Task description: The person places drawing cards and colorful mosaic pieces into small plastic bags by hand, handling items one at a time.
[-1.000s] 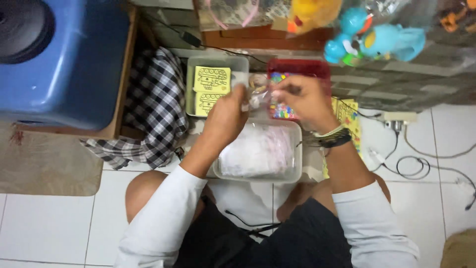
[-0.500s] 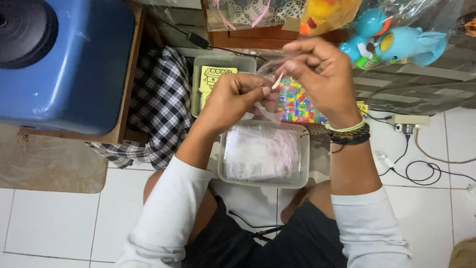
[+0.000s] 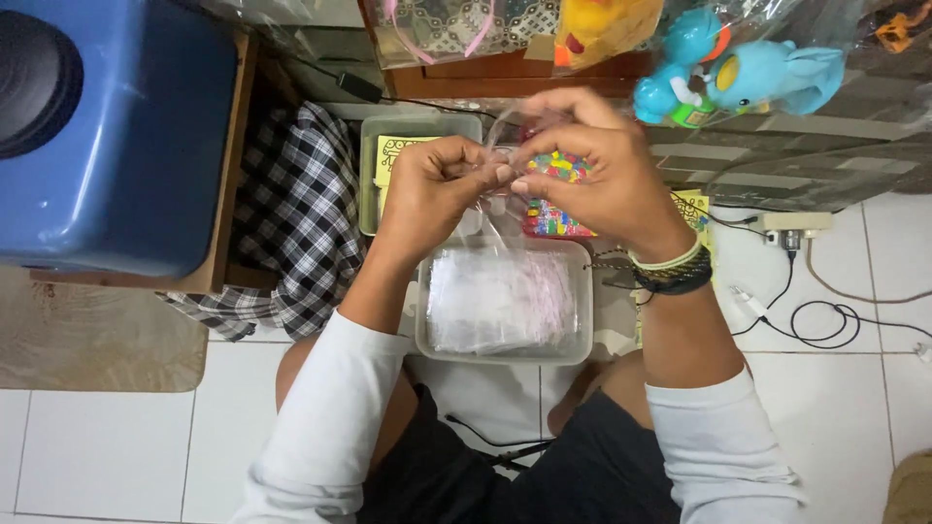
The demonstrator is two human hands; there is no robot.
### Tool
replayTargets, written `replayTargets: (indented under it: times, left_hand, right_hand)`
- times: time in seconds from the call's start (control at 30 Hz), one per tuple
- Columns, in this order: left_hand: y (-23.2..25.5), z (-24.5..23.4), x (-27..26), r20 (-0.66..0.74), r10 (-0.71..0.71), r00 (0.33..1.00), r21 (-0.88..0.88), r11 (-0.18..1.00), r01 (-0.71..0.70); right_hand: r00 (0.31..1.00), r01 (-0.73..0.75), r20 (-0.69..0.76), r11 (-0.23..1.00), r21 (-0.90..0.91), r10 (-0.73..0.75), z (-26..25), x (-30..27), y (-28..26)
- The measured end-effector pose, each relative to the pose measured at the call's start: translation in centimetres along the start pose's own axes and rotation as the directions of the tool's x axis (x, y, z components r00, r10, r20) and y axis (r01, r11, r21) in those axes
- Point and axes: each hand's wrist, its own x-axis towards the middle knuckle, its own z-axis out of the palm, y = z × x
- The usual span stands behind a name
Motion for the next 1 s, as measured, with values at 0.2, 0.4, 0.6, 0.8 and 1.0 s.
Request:
replayTargets:
  times: [0.2, 0.4, 0.6, 0.8, 1.0]
  left_hand:
    - [0.1, 0.0, 0.0, -0.001, -0.135, 0.991, 0.016, 0.991, 0.135]
    - [0.0, -1.0, 0.1, 0.132, -0.174, 0.976, 0.128, 0.979, 0.157]
    - [-0.1, -4.9, 0.5, -0.162, 0.034, 0.986, 0.242, 0.970, 0.006]
    - [0.2, -8.2, -0.2, -0.364, 0.209, 0.908, 0.352, 0.933, -0.073]
    - [0.5, -10.1, -1.1, -0.382, 0.260, 0.887, 0.331, 0.934, -0.131]
  right_hand:
    - [0.995, -0.098, -0.007, 0.991, 0.092, 0.099, 0.2, -0.3, 0.5]
    - [0.994, -0.110, -0.010, 0.989, 0.097, 0.111, 0.5, -0.6, 1.9]
    - [0.971, -0.137, -0.157, 0.956, 0.259, 0.182, 2.2, -0.6, 3.5]
    - [0.997, -0.061, 0.037, 0.978, -0.201, 0.070, 10.8, 0.3, 9.5]
    - [0.968, 0.033, 0.249, 0.979, -0.200, 0.018, 21.2, 2.5, 17.8]
